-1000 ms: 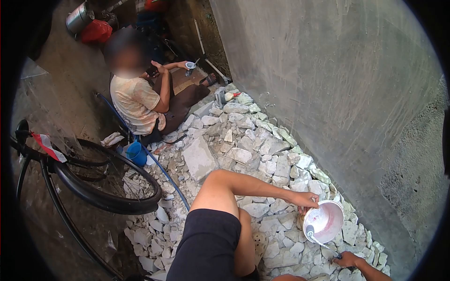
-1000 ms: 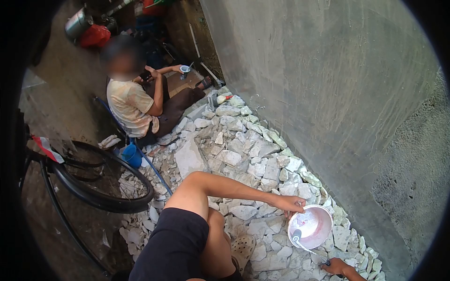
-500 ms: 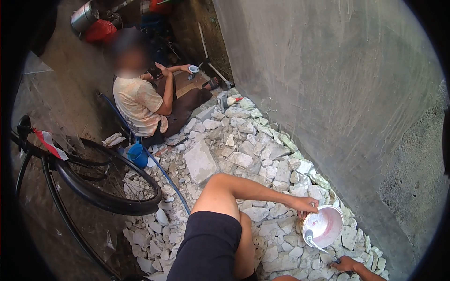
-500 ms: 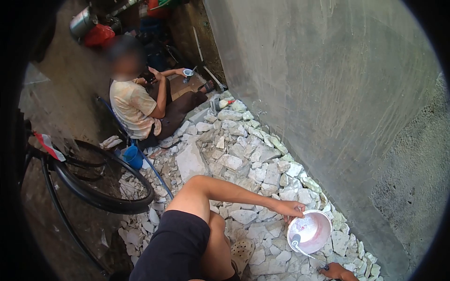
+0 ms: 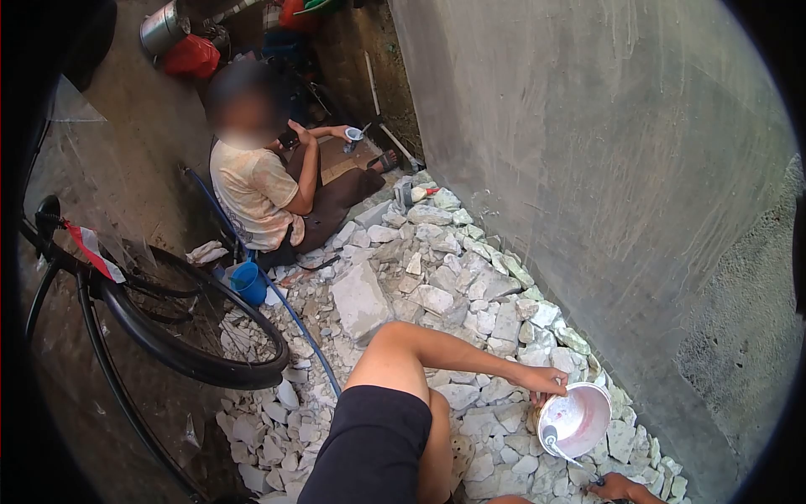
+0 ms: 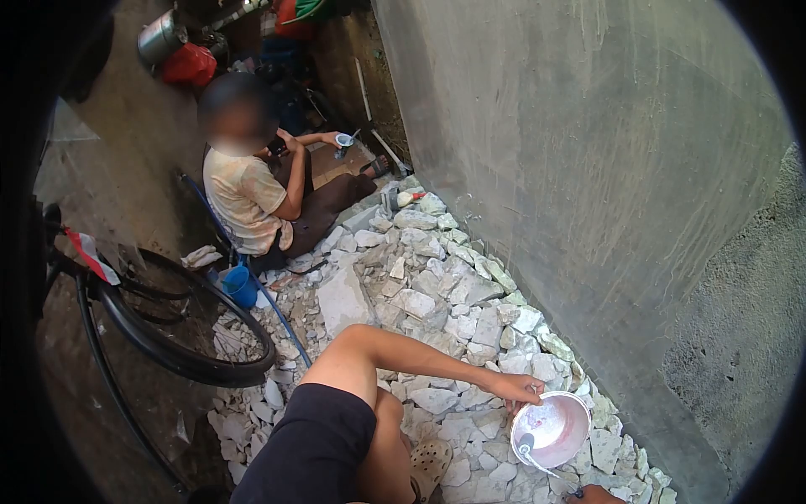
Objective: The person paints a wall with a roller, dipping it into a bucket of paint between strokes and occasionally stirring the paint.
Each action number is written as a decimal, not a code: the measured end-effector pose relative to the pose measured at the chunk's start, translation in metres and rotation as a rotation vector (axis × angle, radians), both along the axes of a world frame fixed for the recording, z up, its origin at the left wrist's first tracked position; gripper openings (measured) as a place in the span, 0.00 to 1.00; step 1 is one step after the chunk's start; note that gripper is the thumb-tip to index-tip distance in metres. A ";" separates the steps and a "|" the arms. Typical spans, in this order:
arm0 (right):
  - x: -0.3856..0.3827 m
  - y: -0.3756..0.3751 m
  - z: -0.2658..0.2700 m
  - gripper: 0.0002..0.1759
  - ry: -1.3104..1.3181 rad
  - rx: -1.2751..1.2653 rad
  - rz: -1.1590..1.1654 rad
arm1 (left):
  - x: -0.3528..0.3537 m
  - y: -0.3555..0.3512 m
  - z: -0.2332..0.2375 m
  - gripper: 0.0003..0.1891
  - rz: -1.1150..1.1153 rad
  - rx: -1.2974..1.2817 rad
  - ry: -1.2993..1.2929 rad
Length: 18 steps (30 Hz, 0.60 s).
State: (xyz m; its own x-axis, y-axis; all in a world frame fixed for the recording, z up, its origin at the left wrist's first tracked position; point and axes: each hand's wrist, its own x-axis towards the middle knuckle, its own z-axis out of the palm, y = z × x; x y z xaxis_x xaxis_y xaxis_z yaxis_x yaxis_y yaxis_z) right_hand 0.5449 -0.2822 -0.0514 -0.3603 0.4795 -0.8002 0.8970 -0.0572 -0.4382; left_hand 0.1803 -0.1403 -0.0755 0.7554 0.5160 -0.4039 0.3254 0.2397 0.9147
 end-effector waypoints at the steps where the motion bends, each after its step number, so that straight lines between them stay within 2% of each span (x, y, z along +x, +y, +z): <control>1: -0.002 0.000 0.003 0.30 -0.016 0.031 0.001 | 0.000 0.000 0.001 0.17 0.000 -0.004 0.000; 7: -0.004 0.002 0.009 0.31 0.019 0.002 0.014 | -0.001 -0.003 0.009 0.16 0.016 -0.022 0.010; 18: 0.006 0.002 -0.010 0.30 0.010 0.045 0.035 | -0.001 -0.002 0.006 0.17 0.009 -0.013 -0.001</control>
